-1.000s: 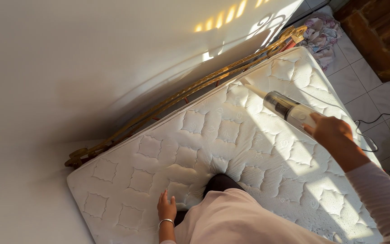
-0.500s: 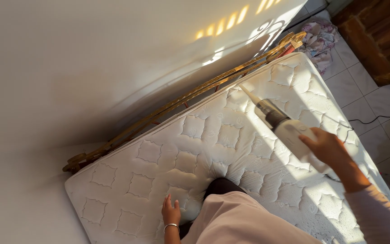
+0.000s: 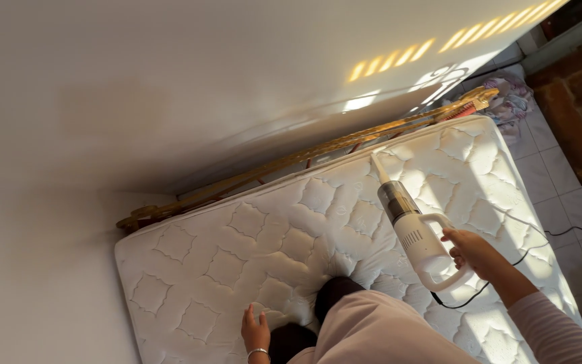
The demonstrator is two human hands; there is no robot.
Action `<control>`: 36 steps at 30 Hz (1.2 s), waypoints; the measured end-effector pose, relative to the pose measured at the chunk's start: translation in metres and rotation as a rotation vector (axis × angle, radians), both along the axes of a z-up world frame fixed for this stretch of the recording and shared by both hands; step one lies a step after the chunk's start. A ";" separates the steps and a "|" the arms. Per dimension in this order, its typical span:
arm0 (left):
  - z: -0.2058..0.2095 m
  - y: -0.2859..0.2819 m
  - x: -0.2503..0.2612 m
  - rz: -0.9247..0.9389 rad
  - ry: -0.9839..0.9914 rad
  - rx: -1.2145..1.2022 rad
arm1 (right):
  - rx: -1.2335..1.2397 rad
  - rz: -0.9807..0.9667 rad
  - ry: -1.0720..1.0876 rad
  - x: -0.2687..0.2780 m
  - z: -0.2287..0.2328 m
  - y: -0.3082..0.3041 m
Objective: Vacuuming a mattress with a handheld vacuum cleaner.
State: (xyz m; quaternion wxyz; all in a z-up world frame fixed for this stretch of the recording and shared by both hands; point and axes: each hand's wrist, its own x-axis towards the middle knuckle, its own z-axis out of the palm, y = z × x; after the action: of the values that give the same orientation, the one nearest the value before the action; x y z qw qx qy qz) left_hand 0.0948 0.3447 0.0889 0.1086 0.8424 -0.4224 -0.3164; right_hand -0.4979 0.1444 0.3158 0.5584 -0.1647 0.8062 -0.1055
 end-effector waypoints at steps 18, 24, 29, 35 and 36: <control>0.003 -0.079 0.103 -0.298 0.168 0.164 | 0.012 -0.373 -0.052 0.092 -0.022 0.069; 0.010 -0.105 0.165 -0.394 0.125 0.218 | -0.003 -0.139 0.214 0.136 0.025 0.091; 0.018 -0.130 0.180 -0.407 0.107 0.258 | -0.037 0.405 0.808 0.152 0.030 0.086; 0.021 -0.139 0.165 -0.452 0.101 0.225 | 0.021 0.495 0.849 0.117 0.009 0.092; 0.024 -0.139 0.159 -0.434 0.111 0.219 | 0.022 0.491 0.833 0.106 0.008 0.098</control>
State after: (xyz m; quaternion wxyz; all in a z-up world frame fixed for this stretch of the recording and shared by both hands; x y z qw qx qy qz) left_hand 0.2541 0.2060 0.1127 -0.0308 0.7199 -0.5501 -0.4221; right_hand -0.3922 0.2423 0.3242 0.1982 -0.3723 0.8996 0.1128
